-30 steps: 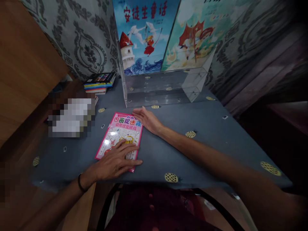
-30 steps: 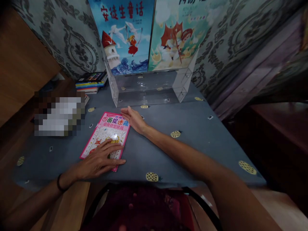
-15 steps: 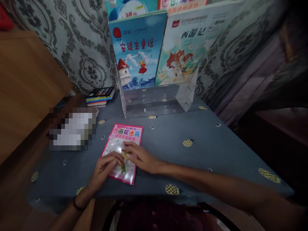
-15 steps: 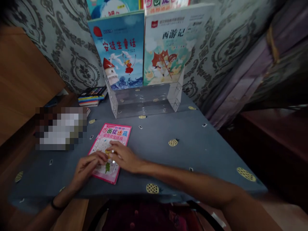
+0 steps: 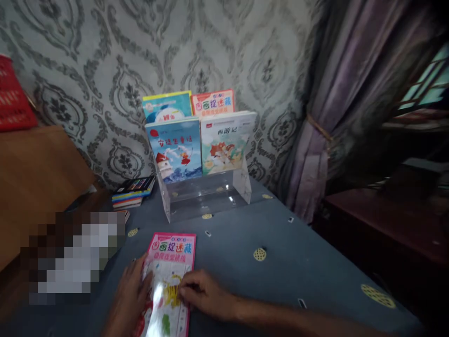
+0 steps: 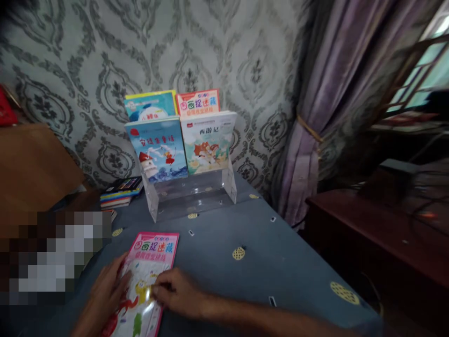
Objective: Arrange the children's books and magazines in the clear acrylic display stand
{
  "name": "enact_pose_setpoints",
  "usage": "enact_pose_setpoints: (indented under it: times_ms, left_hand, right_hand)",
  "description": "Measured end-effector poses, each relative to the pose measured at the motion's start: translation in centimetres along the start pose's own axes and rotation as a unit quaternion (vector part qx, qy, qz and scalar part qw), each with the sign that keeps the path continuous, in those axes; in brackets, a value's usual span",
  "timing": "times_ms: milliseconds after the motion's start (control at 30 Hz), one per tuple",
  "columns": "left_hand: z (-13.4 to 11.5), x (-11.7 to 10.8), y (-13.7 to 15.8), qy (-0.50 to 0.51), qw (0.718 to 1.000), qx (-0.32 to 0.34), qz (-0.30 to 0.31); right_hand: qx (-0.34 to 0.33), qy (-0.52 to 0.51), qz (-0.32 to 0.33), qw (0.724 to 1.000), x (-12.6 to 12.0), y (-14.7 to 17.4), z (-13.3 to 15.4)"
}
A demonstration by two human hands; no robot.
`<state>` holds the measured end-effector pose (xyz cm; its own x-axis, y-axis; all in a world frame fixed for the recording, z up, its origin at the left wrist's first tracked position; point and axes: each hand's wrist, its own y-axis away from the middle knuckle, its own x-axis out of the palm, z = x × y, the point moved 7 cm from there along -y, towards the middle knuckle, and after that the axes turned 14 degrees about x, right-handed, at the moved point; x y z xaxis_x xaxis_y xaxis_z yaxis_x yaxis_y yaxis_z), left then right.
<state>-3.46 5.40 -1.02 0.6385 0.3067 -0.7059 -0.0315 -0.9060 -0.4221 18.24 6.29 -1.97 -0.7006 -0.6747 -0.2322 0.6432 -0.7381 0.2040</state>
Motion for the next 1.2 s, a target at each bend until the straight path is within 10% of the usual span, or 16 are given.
enact_pose_setpoints:
  times_ms: [367, 467, 600, 767, 900, 1200]
  left_hand:
    - [-2.3, -0.2, -1.9, 0.399, 0.861, -0.312, 0.040]
    - [-4.2, -3.5, -4.3, 0.330, 0.919, -0.217, 0.004]
    - [-9.8, -7.1, -6.0, 0.078, 0.991, 0.101, 0.038]
    - [-14.8, -2.4, 0.6, -0.232, 0.873, 0.423, 0.078]
    - [-13.3, 3.5, 5.3, -0.317, 0.818, 0.444, 0.185]
    - [-14.3, 2.9, 3.5, -0.178, 0.882, 0.316, 0.301]
  right_hand:
    - [0.027, -0.160, 0.037, 0.986, -0.3, -0.9, -1.1]
    - [0.014, -0.304, 0.054, 0.951, -1.7, -1.4, 0.1]
    - [0.001, -0.457, 0.089, 0.885, -5.6, -1.5, 2.0]
    - [-0.005, -0.479, 0.097, 0.872, -10.7, -1.2, 3.0]
    - [0.025, -0.425, 0.114, 0.898, -11.6, -1.9, 1.6]
    - [0.000, -0.126, -0.017, 0.992, -11.0, -3.1, -0.3]
